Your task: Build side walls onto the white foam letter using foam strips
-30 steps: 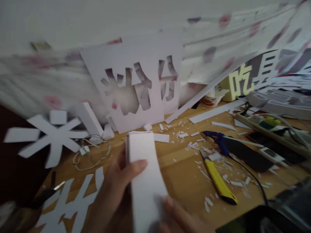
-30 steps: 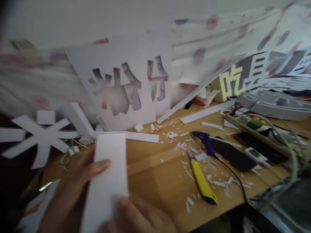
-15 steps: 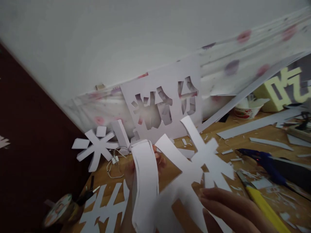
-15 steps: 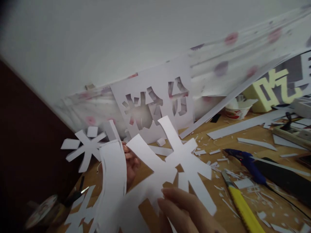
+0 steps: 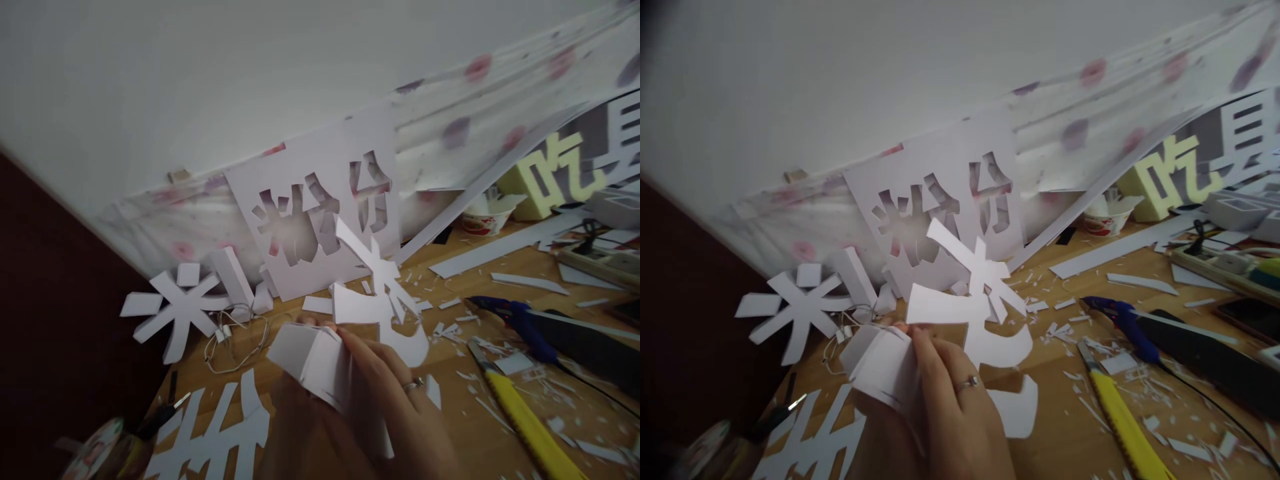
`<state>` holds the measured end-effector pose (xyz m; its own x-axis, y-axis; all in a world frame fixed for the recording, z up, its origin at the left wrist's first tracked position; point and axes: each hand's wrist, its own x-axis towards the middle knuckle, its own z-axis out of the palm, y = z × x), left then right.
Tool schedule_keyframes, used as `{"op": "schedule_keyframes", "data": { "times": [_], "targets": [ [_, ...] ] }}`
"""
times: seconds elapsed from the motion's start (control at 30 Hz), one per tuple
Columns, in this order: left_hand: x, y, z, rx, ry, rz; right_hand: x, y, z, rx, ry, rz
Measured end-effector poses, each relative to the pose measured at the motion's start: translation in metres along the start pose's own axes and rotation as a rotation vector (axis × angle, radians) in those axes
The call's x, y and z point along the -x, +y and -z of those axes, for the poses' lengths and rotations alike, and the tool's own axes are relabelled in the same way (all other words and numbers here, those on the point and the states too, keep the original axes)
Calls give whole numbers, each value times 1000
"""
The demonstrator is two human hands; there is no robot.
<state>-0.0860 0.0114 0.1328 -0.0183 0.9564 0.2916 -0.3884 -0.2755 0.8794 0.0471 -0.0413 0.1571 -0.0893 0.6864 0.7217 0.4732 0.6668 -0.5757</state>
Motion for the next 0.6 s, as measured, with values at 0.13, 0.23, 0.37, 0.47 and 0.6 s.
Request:
{"op": "schedule_keyframes", "data": {
  "times": [0.13,0.23,0.37,0.47,0.6],
  "targets": [
    [-4,27,12,-39,-198,-193,5,13,1,-61,-65,110],
    [-7,64,23,-446,-424,-396,3,16,6,-18,-104,164],
    [-3,96,25,-949,-514,-546,-10,14,14,94,-87,242],
    [2,96,19,-981,-505,-611,-19,14,19,134,-118,325],
    [10,82,12,-870,-428,-518,-23,20,25,141,-129,375]
  ]
}}
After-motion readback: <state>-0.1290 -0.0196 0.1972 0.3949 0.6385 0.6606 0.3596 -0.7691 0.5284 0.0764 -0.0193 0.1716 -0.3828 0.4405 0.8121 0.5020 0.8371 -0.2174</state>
